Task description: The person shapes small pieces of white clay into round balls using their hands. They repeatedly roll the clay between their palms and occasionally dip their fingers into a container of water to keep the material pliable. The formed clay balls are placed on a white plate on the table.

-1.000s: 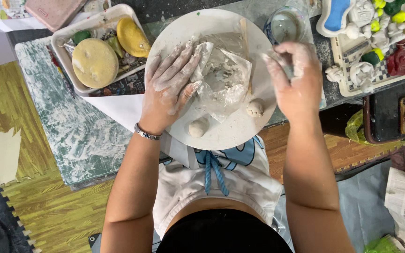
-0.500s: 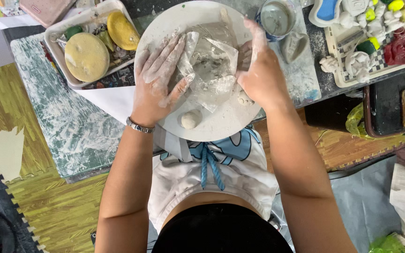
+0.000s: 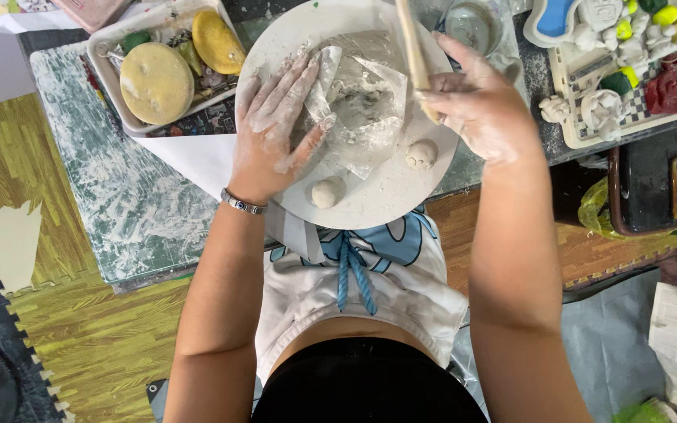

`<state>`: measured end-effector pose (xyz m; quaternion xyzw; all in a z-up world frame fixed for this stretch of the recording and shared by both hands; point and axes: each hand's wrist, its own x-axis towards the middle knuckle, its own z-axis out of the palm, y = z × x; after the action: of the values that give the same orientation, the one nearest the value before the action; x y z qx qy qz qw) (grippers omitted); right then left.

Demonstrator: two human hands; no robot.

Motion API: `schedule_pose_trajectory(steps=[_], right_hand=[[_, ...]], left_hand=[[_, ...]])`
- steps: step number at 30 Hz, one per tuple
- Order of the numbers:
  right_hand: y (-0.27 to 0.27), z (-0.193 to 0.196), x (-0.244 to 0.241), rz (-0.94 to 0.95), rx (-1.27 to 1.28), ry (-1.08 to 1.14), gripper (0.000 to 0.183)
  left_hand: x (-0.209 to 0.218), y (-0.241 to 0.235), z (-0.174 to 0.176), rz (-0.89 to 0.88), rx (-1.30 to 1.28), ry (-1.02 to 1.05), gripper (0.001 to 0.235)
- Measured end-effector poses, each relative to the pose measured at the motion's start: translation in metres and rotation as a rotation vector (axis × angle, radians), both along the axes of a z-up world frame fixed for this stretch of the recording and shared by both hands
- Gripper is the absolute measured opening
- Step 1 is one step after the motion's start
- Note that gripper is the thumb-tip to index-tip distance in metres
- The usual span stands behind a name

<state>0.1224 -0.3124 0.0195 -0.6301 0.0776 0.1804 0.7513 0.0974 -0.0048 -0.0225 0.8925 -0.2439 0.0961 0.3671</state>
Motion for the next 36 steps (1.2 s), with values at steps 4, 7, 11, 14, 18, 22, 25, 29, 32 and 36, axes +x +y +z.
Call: schedule_pose_trajectory(steps=[4,7,11,14,18,22,25,29,32,36], right_hand=[[-0.009,0.004,-0.013,0.019,0.344,-0.061,0.070],[0.000,0.008,-0.020,-0.001,0.365,-0.140,0.049],[0.025,0.009,-0.016,-0.105,0.100,-0.390,0.026],[0.043,0.002,-0.012,-0.110,-0.313,-0.612,0.018],[0.056,-0.009,-0.002,-0.102,-0.439,-0.724,0.014],[0.056,-0.017,0.003,-0.102,-0.450,-0.785,0.014],[0.050,-0.021,0.006,-0.075,-0.491,-0.755,0.012],[0.047,-0.022,0.015,-0.070,-0.553,-0.737,0.012],[0.045,-0.020,0.019,-0.059,-0.155,-0.536,0.014],[0.042,-0.024,0.023,-0.012,-0.252,-0.623,0.017]], left_hand=[[0.002,0.001,0.000,-0.010,0.016,-0.033,0.079],[0.002,0.003,-0.002,-0.028,-0.005,-0.046,0.085],[0.001,0.002,-0.003,-0.010,0.087,-0.069,0.070],[-0.001,0.000,-0.004,0.002,0.095,-0.089,0.061],[-0.001,-0.001,-0.003,0.010,0.074,-0.095,0.058],[0.000,-0.001,0.000,-0.003,0.070,-0.080,0.059],[0.000,-0.001,0.000,0.002,0.079,-0.086,0.058],[0.000,-0.002,0.000,0.002,0.092,-0.083,0.058],[-0.001,-0.002,0.001,0.007,0.096,-0.069,0.058],[-0.002,-0.004,0.001,0.015,0.110,-0.064,0.059]])
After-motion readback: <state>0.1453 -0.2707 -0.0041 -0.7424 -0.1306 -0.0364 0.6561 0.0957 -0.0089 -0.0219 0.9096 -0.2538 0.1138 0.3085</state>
